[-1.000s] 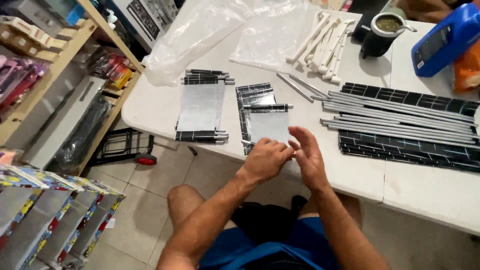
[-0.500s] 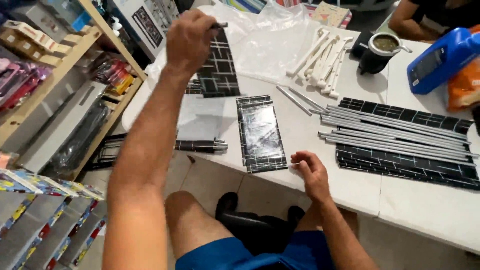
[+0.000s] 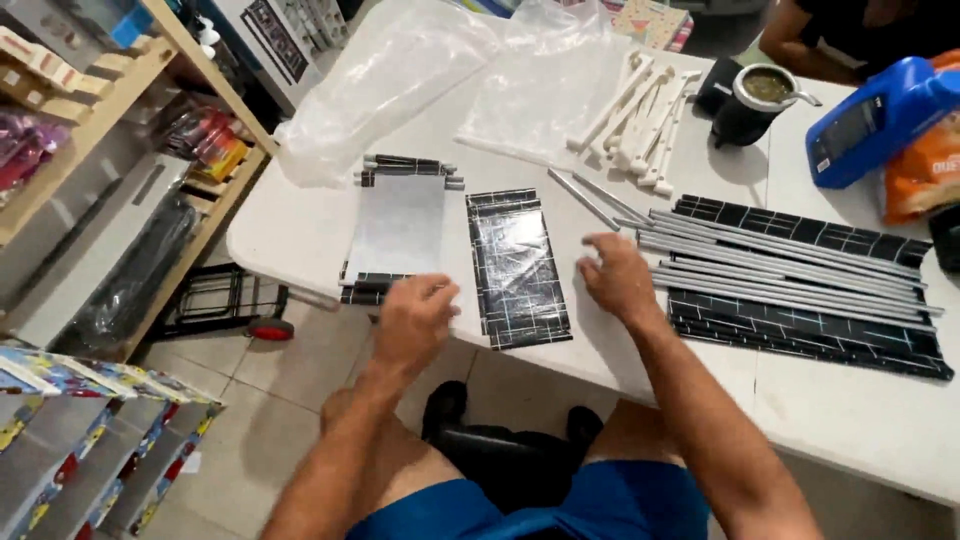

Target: Assembling components of a portable shelving unit by inserting metal support rods into fabric sleeves.

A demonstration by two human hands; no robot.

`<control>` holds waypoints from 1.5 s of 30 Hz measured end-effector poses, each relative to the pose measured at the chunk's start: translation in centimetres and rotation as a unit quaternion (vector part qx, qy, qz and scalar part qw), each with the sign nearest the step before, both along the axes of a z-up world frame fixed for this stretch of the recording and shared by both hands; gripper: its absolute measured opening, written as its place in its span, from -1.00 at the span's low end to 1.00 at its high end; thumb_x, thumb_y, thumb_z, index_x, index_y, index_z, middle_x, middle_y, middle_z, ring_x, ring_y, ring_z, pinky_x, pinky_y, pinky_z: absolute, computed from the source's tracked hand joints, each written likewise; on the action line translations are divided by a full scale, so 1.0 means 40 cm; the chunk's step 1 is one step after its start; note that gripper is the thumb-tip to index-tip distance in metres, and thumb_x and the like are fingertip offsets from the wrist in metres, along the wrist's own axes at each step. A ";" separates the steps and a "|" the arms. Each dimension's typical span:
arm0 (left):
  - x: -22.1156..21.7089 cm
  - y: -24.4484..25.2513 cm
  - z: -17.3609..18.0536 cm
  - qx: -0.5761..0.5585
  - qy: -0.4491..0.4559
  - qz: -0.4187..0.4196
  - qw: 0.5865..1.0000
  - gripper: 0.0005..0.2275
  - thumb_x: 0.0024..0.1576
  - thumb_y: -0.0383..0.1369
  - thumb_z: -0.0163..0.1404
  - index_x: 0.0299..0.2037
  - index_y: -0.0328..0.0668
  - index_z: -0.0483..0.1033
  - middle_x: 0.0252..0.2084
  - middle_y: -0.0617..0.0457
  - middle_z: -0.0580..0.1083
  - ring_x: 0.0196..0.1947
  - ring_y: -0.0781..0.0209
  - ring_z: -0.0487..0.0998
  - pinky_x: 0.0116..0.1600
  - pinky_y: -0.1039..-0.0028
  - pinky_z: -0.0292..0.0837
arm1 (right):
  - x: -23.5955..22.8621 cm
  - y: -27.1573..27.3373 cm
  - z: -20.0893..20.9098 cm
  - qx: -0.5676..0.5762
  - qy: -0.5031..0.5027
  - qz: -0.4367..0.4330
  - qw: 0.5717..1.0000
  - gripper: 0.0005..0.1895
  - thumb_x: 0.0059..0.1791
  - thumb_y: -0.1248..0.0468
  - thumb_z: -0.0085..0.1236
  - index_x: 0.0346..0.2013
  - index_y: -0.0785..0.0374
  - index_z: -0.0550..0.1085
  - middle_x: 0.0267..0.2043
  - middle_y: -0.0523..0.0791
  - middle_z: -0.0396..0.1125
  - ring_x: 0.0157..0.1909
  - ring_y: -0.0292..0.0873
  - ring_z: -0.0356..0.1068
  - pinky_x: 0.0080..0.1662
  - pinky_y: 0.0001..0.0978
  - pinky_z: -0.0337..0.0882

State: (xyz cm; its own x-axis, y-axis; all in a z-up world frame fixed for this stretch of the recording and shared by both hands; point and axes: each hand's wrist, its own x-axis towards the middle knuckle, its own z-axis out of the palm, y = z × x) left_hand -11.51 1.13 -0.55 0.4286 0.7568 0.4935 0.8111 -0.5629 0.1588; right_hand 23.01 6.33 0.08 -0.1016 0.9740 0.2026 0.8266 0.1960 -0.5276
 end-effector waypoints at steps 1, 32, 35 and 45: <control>0.055 -0.032 -0.008 -0.008 -0.061 -0.026 0.998 -0.77 0.09 -0.25 0.19 -0.06 0.04 0.57 -0.04 0.03 0.55 0.05 0.03 0.58 0.19 0.19 0.40 | 0.000 0.053 0.002 0.082 -0.102 -0.029 0.991 -0.67 -0.03 0.28 0.30 0.03 0.16 0.57 -0.06 0.00 0.50 0.00 0.08 0.51 -0.02 -0.13 0.53; 0.268 -0.127 -0.101 -0.190 0.024 -0.090 0.977 -0.86 0.23 -0.22 0.07 -0.12 0.03 0.63 -0.01 0.02 0.55 0.21 0.04 0.52 0.42 0.12 0.27 | 0.064 -0.427 0.041 -0.101 0.135 -0.064 0.984 -0.69 -0.02 0.40 0.09 -0.02 0.09 0.57 -0.26 -0.04 0.53 -0.11 0.06 0.56 0.01 -0.09 0.52; 0.262 -0.127 -0.087 -0.167 -0.043 -0.089 0.981 -0.88 0.24 -0.28 0.08 -0.17 -0.06 0.66 -0.07 -0.01 0.58 0.16 0.02 0.56 0.42 0.12 0.29 | 0.060 -0.439 0.059 -0.105 0.110 -0.028 0.988 -0.66 -0.04 0.42 0.11 -0.01 0.08 0.57 -0.24 -0.02 0.54 -0.08 0.08 0.56 0.01 -0.07 0.52; 0.255 -0.154 0.000 -0.256 -0.317 -0.034 0.913 -0.96 0.07 -0.42 0.27 -0.33 -0.16 0.71 -0.26 -0.05 0.66 -0.06 -0.04 0.68 0.45 0.03 0.18 | 0.045 -0.475 0.090 -0.113 0.132 -0.009 0.985 -0.63 -0.06 0.44 0.12 -0.01 0.07 0.60 -0.29 -0.05 0.54 -0.11 0.09 0.56 0.02 -0.04 0.51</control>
